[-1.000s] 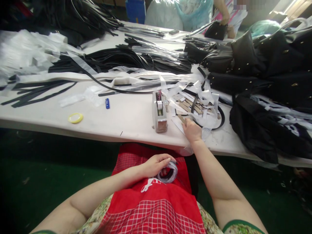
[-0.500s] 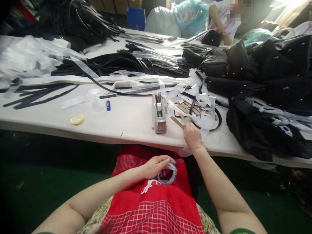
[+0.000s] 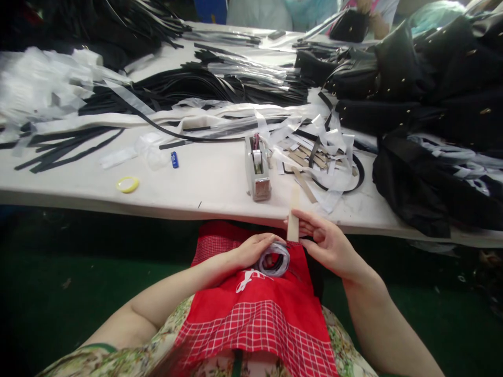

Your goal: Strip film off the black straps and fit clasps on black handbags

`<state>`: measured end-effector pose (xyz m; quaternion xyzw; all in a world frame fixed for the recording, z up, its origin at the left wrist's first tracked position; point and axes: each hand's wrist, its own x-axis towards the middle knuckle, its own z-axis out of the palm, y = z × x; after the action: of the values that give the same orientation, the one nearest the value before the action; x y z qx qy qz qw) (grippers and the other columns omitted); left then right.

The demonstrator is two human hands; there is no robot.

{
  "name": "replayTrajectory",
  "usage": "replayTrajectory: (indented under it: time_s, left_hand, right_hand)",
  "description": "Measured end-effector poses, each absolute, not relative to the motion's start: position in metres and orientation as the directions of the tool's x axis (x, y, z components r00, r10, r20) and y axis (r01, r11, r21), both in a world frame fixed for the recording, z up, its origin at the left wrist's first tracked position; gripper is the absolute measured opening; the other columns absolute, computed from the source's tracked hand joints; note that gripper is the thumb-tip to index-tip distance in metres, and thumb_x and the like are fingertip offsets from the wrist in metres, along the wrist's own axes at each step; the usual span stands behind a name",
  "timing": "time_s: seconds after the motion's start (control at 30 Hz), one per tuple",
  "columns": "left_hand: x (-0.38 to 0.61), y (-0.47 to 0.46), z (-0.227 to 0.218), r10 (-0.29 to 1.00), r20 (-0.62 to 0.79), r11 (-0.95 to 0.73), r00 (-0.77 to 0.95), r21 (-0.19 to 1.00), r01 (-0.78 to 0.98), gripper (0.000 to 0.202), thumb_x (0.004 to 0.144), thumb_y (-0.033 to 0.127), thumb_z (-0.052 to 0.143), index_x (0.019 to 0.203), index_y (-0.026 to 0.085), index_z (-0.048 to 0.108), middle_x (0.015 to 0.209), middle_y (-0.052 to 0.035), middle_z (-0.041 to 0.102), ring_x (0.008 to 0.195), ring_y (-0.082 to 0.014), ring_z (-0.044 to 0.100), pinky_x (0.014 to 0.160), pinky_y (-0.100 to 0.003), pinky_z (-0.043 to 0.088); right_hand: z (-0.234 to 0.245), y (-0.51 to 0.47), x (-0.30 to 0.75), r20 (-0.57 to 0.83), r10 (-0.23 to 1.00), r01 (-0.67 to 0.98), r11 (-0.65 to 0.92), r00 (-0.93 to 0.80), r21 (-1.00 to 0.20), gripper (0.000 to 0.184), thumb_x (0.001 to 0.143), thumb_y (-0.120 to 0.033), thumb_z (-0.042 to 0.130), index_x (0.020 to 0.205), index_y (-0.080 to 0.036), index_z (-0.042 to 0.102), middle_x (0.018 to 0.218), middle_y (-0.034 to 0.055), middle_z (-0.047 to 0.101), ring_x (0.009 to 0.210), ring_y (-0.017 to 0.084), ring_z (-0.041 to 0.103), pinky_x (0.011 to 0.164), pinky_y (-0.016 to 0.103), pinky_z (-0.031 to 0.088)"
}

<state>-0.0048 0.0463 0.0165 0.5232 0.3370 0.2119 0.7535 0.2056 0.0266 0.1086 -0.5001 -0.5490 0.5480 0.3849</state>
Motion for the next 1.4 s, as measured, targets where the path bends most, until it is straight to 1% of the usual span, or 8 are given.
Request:
replayTrajectory:
  time_s: [0.1, 0.17, 0.5, 0.67, 0.93, 1.13, 1.27, 1.4]
  left_hand:
    - [-0.002, 0.046, 0.016, 0.670, -0.300, 0.385, 0.679, 0.923, 0.029, 0.056, 0.090, 0.060, 0.044, 0.104, 0.012, 0.069, 0.105, -0.0110, 0.071, 0.097, -0.0220, 0.063, 0.095, -0.035, 0.046]
    - [-0.001, 0.046, 0.017, 0.660, -0.324, 0.399, 0.678, 0.915, 0.049, 0.056, 0.090, 0.060, 0.044, 0.105, 0.012, 0.069, 0.101, -0.0109, 0.071, 0.092, -0.0221, 0.064, 0.091, -0.037, 0.048]
    - [-0.001, 0.050, 0.022, 0.658, -0.291, 0.357, 0.695, 0.933, 0.053, 0.059, 0.090, 0.061, 0.042, 0.105, 0.011, 0.069, 0.108, -0.0131, 0.070, 0.101, -0.0235, 0.063, 0.096, -0.036, 0.046]
    - [-0.003, 0.050, 0.024, 0.670, -0.278, 0.324, 0.689, 0.944, 0.066, 0.058, 0.092, 0.058, 0.040, 0.106, 0.010, 0.069, 0.111, -0.0142, 0.070, 0.103, -0.0239, 0.063, 0.098, -0.037, 0.046]
    - [-0.001, 0.048, 0.026, 0.685, -0.228, 0.227, 0.693, 0.969, 0.094, 0.042, 0.095, 0.042, 0.041, 0.107, 0.013, 0.069, 0.110, -0.0106, 0.071, 0.102, -0.0216, 0.064, 0.095, -0.034, 0.048]
    - [-0.004, 0.047, 0.044, 0.655, -0.024, -0.122, 0.755, 0.983, 0.136, 0.025, 0.089, 0.029, 0.051, 0.094, 0.015, 0.072, 0.094, -0.0072, 0.071, 0.089, -0.0187, 0.063, 0.086, -0.029, 0.049]
    - [-0.004, 0.041, 0.051, 0.683, 0.020, -0.189, 0.730, 0.971, 0.150, 0.029, 0.092, 0.030, 0.051, 0.079, 0.014, 0.071, 0.083, -0.0067, 0.069, 0.080, -0.0169, 0.063, 0.079, -0.027, 0.049]
    - [-0.004, 0.035, 0.050, 0.670, 0.083, -0.235, 0.738, 0.966, 0.105, 0.028, 0.094, 0.029, 0.049, 0.087, 0.016, 0.072, 0.096, -0.0080, 0.069, 0.093, -0.0176, 0.064, 0.088, -0.028, 0.048]
  right_hand:
    - [0.110, 0.000, 0.201, -0.006, 1.000, 0.260, -0.004, -0.009, -0.966, 0.012, 0.080, -0.025, 0.073, 0.092, -0.021, 0.072, 0.072, 0.0032, 0.070, 0.060, 0.016, 0.066, 0.055, 0.025, 0.055]
    - [0.107, -0.013, 0.197, 0.054, 0.998, 0.317, 0.045, 0.018, -0.947, 0.005, 0.085, -0.024, 0.067, 0.083, -0.020, 0.069, 0.063, 0.0006, 0.065, 0.047, 0.012, 0.058, 0.043, 0.023, 0.048]
    - [0.104, -0.021, 0.188, 0.391, 0.854, 0.740, 0.502, -0.342, -0.448, 0.004, 0.088, -0.019, 0.061, 0.086, -0.019, 0.064, 0.074, 0.0010, 0.073, 0.062, 0.013, 0.067, 0.063, 0.024, 0.048]
    - [0.094, -0.023, 0.185, 0.323, 0.833, 0.730, 0.551, -0.450, -0.404, 0.005, 0.089, -0.020, 0.060, 0.086, -0.018, 0.064, 0.075, 0.0020, 0.071, 0.064, 0.013, 0.065, 0.065, 0.025, 0.046]
    - [0.070, -0.014, 0.175, 0.129, 0.961, 0.763, 0.273, -0.245, -0.586, 0.014, 0.090, -0.029, 0.061, 0.085, -0.019, 0.070, 0.077, 0.0025, 0.071, 0.068, 0.014, 0.064, 0.065, 0.026, 0.045]
    - [0.062, 0.003, 0.176, -0.193, 0.981, 0.418, -0.186, 0.026, -0.889, 0.029, 0.077, -0.046, 0.072, 0.072, -0.018, 0.066, 0.066, 0.0012, 0.064, 0.058, 0.013, 0.054, 0.055, 0.025, 0.042]
    - [0.051, 0.013, 0.181, -0.315, 0.945, 0.248, -0.328, 0.089, -0.912, 0.042, 0.076, -0.057, 0.069, 0.067, -0.017, 0.061, 0.058, -0.0006, 0.058, 0.053, 0.011, 0.048, 0.051, 0.025, 0.038]
    - [0.044, 0.014, 0.181, -0.528, 0.849, 0.076, -0.526, -0.010, -0.847, 0.051, 0.076, -0.065, 0.060, 0.074, -0.015, 0.067, 0.063, 0.0025, 0.062, 0.057, 0.012, 0.050, 0.054, 0.025, 0.040]
